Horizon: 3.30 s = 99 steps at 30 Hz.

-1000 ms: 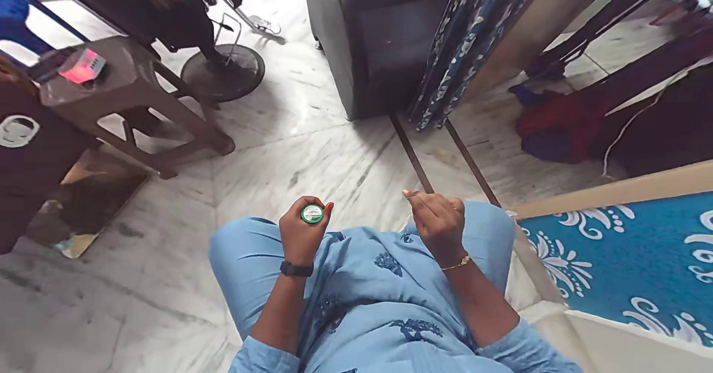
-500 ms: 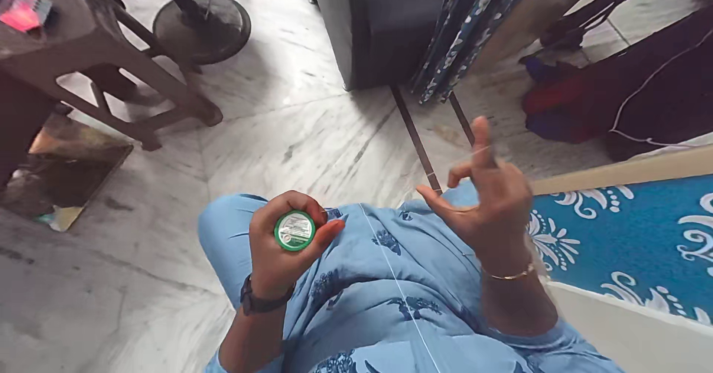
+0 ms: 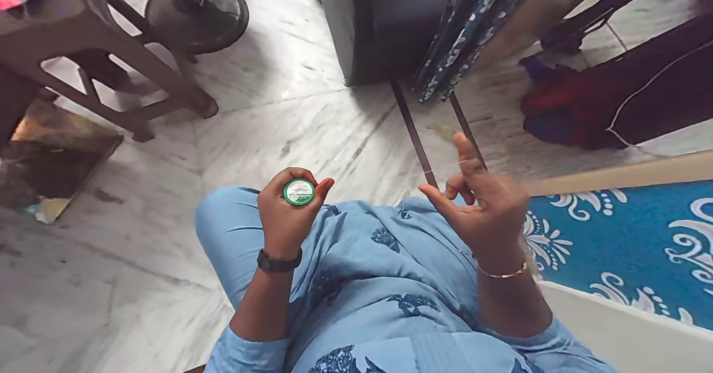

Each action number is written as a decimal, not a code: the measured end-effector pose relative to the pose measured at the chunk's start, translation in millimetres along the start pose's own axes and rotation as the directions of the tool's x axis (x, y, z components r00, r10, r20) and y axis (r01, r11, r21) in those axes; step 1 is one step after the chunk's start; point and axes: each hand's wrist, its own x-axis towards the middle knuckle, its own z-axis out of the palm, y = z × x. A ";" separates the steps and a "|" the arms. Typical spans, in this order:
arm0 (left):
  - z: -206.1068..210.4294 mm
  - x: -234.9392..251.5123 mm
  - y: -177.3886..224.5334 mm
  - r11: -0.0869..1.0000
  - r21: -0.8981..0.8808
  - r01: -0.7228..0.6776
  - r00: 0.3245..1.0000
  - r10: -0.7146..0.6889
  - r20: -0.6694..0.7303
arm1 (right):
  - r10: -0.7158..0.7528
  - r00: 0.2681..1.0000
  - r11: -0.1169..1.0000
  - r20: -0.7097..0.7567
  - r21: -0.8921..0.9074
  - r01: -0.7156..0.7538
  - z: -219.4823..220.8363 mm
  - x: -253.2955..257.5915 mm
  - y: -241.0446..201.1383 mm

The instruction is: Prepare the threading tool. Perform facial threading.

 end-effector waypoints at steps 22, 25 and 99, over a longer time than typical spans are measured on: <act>-6.3 -2.1 0.6 0.969 -0.231 -0.085 0.988 0.111 0.103 | -0.010 0.996 0.979 0.084 -0.204 0.027 28.0 1.7 13.9; -15.4 -10.0 36.4 0.861 -0.432 -0.269 0.928 0.352 0.124 | -0.031 0.999 0.978 -0.037 -0.207 0.022 -8.0 13.2 -12.7; 46.3 -16.8 57.8 0.924 -0.142 -0.354 0.822 0.380 0.425 | 0.190 0.968 0.982 0.163 -0.034 -0.187 114.1 -51.4 59.0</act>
